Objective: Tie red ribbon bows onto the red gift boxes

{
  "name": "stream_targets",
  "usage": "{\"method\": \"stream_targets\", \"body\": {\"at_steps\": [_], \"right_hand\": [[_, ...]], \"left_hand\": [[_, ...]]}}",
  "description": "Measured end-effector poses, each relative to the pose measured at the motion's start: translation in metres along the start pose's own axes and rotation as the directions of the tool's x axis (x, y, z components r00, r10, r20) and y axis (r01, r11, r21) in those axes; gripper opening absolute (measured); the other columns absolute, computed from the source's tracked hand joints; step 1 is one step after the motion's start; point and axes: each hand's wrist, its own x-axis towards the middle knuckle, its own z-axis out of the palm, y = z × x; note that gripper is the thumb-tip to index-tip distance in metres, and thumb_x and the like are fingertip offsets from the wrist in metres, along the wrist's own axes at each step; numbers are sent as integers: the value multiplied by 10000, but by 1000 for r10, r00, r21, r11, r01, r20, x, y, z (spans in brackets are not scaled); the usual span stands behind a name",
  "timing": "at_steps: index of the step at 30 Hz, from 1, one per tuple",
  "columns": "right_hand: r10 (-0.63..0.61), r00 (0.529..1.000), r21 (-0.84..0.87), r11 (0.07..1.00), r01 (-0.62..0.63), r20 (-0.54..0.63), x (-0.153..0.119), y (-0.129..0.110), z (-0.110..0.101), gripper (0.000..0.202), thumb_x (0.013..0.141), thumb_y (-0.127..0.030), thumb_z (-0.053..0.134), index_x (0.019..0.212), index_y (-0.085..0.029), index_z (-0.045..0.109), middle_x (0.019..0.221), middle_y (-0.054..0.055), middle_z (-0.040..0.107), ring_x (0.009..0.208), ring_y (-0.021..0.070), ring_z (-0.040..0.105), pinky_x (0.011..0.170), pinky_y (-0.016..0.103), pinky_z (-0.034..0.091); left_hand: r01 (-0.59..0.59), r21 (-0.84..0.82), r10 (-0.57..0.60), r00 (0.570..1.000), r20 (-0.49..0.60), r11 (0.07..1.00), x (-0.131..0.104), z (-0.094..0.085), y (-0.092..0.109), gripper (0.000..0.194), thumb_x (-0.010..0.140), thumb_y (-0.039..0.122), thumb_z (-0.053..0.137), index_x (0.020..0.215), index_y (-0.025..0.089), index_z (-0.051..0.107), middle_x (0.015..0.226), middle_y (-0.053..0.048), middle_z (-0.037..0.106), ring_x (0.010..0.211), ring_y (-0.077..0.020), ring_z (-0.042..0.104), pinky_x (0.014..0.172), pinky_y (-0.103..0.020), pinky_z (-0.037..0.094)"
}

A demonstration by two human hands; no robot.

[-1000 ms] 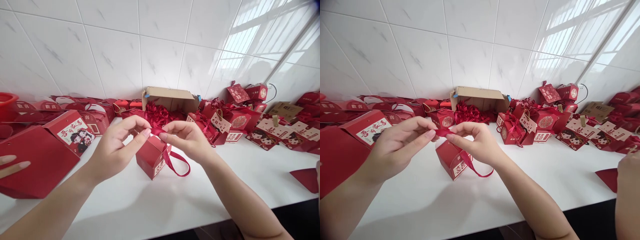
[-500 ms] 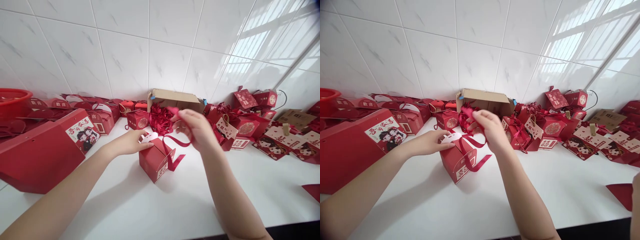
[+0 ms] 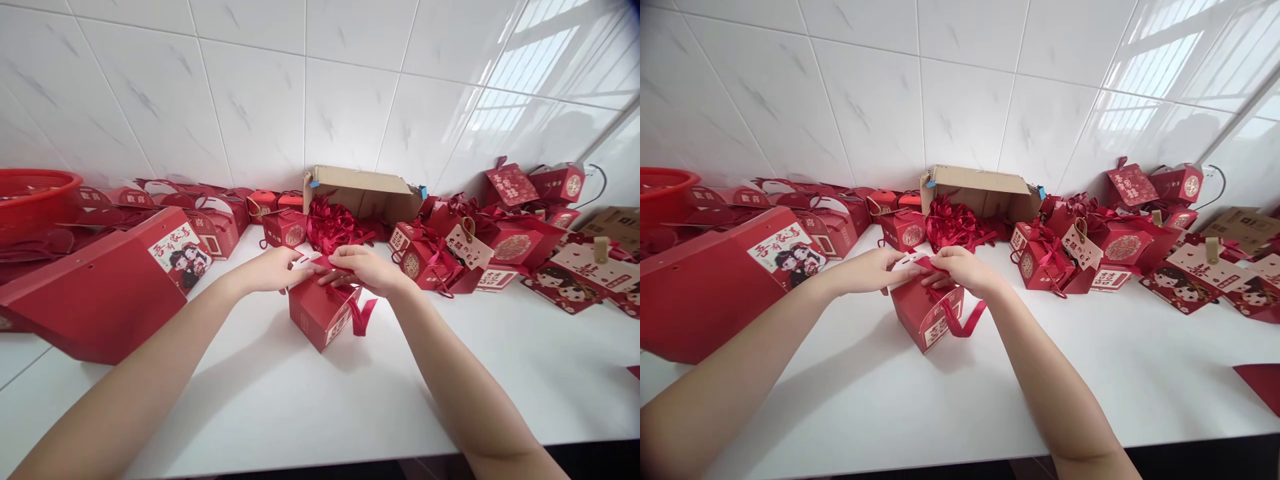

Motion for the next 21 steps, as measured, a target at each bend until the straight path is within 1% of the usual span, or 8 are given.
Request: {"method": "stream_targets", "body": {"at_steps": [3, 6, 9, 11, 14, 16, 18, 21], "right_hand": [[-16, 1000, -32, 999, 16, -6, 0, 1, 1, 229, 867, -202, 552, 642, -170, 523, 696, 60, 705, 672, 146, 695, 605, 213, 523], [-3, 1000, -101, 995, 2, -11, 1, 1, 1, 233, 866, -213, 540, 639, -168, 559, 680, 68, 709, 661, 146, 680, 578, 210, 502], [-14, 1000, -162, 987, 12, -8, 2, 2, 0, 233, 842, -270, 577, 631, -171, 573, 647, 56, 701, 590, 131, 633, 518, 206, 456], [-20, 1000, -192, 981, 20, 0, 2, 2, -1, 232, 815, -306, 607, 628, -172, 577, 642, 48, 697, 530, 113, 581, 478, 208, 413], [-28, 999, -227, 973, 32, 22, 0, 2, -1, 226, 800, -331, 609, 644, -169, 585, 641, 38, 680, 476, 88, 500, 448, 212, 358], [-34, 999, -246, 968, 41, 32, -1, 1, 0, 222, 800, -336, 597, 659, -165, 591, 645, 29, 663, 469, 80, 467, 446, 215, 337], [-36, 999, -276, 960, 43, 32, -1, 0, 0, 225, 800, -345, 590, 670, -161, 595, 653, 26, 647, 490, 84, 475, 451, 217, 327], [-37, 998, -330, 943, 52, 52, -1, 0, -1, 250, 800, -372, 593, 674, -157, 588, 642, 20, 617, 543, 99, 516, 462, 214, 321]], "left_hand": [[0, -70, 5, 998, 69, 998, -1, -1, 1, 356, 743, 520, 601, 859, 187, 646, 773, -39, 648, 701, -196, 642, 484, -234, 503], [3, -134, 13, 993, 115, 991, -4, -3, 6, 383, 746, 525, 606, 937, 195, 651, 852, -41, 672, 774, -201, 649, 501, -223, 518], [16, -210, 18, 988, 157, 978, -8, -2, 13, 401, 738, 524, 626, 972, 198, 634, 974, -52, 687, 856, -217, 657, 520, -217, 534], [33, -251, 14, 983, 184, 967, -10, -1, 16, 392, 742, 501, 634, 990, 198, 620, 1013, -55, 687, 858, -218, 665, 525, -219, 542], [61, -266, -10, 982, 188, 962, -11, 0, 18, 381, 751, 459, 632, 1023, 195, 594, 999, -57, 683, 830, -215, 676, 520, -224, 547], [88, -262, -41, 983, 180, 961, -12, 0, 19, 401, 745, 440, 639, 1050, 190, 564, 1019, -67, 675, 864, -229, 676, 528, -232, 552], [116, -257, -68, 980, 186, 959, -12, -1, 20, 423, 737, 435, 645, 1061, 185, 537, 1044, -76, 665, 909, -246, 671, 552, -247, 560], [134, -250, -78, 972, 222, 959, -13, -2, 21, 452, 723, 437, 660, 1072, 187, 518, 1060, -72, 656, 931, -250, 666, 613, -280, 570]]}}
